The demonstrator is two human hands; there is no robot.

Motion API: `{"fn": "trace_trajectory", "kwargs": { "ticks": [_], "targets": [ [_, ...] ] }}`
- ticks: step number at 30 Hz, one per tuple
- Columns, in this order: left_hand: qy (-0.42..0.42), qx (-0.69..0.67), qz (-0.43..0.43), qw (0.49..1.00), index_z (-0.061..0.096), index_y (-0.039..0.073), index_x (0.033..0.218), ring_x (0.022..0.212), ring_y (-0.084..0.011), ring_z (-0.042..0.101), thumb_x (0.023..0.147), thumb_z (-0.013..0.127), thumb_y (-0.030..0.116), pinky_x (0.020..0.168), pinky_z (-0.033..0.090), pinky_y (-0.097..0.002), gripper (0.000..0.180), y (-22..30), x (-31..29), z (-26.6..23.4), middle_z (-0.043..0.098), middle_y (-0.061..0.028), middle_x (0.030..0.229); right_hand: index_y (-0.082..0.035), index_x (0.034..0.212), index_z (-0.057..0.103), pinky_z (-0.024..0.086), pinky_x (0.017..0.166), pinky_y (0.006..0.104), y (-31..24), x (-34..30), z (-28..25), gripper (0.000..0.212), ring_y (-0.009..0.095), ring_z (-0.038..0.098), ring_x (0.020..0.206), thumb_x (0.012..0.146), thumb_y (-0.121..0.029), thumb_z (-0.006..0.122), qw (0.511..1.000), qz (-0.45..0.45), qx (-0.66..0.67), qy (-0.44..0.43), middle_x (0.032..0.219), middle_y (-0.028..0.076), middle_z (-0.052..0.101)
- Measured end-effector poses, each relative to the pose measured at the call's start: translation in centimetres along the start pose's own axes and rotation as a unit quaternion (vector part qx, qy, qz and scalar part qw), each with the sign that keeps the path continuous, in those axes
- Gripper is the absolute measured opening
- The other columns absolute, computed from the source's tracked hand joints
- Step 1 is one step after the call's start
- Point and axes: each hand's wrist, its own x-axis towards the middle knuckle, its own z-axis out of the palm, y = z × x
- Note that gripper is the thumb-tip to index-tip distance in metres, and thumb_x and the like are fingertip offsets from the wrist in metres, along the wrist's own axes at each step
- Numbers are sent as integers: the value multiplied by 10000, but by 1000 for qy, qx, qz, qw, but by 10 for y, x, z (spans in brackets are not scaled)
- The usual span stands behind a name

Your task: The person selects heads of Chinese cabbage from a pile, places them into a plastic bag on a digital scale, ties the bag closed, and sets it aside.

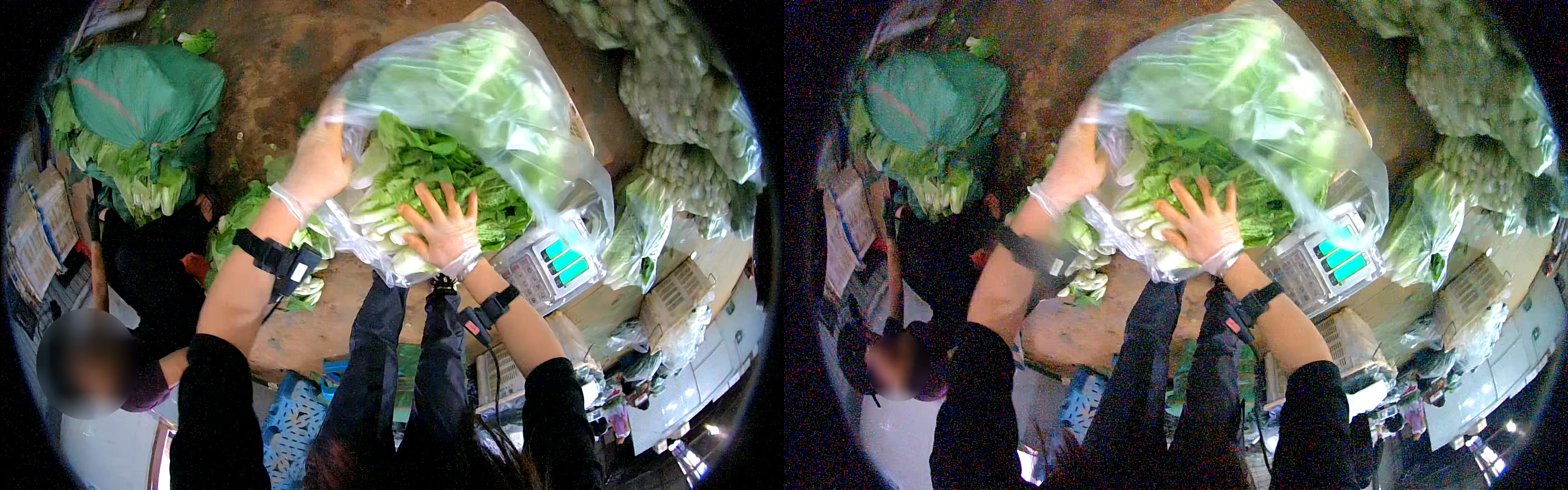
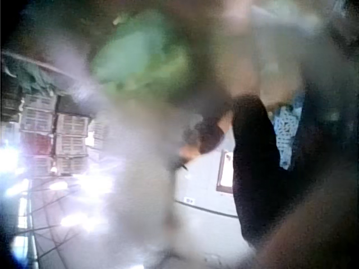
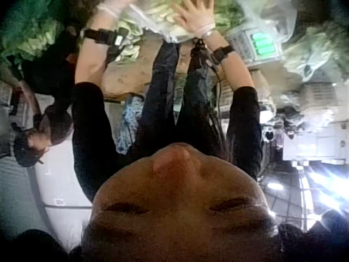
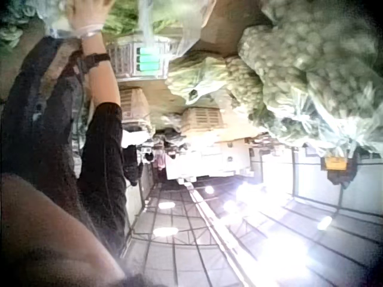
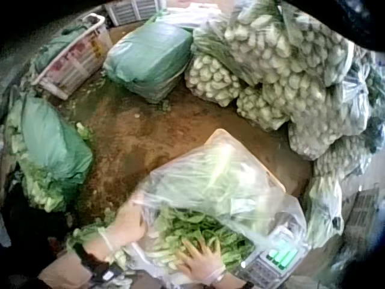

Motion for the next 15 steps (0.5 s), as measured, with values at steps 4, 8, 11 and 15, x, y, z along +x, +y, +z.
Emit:
{"fn": "trace_trajectory", "kwargs": {
  "ticks": [4, 8, 11, 15],
  "targets": [
    [201, 82, -20, 976, 283, 4, 1339, 1044, -352, 478, 738, 596, 218, 902, 377, -402, 710, 39, 17, -40, 451, -232, 1185, -324, 1254, 440, 235, 936, 653, 7, 8, -10, 503, 393, 330, 1209, 782, -481, 518, 998, 7, -25, -65, 1380, 78, 325],
    [170, 218, -98, 956, 319, 12, 1324, 1066, -345, 442, 700, 667, 237, 932, 333, -436, 749, 93, -28, -30, 464, -221, 1128, -349, 1323, 346, 226, 963, 603, 24, 57, 0, 519, 400, 362, 1196, 833, -498, 432, 982, 100, 70, -142, 1398, 95, 318],
    [140, 81, -163, 973, 340, 5, 1305, 1071, -343, 439, 677, 700, 247, 920, 339, -434, 763, 73, -80, -9, 454, -224, 1144, -359, 1303, 384, 185, 967, 612, 24, 59, 11, 504, 379, 356, 1204, 821, -495, 445, 991, 93, 0, -91, 1387, 88, 337],
    [125, -101, -372, 914, 429, -10, 1224, 1030, -272, 496, 726, 682, 238, 874, 397, -385, 611, 45, -136, 30, 512, -168, 1137, -352, 1275, 430, 147, 974, 614, 19, 41, 8, 504, 377, 333, 1220, 798, -508, 470, 998, 37, -43, -37, 1385, 86, 338]
  ]
}}
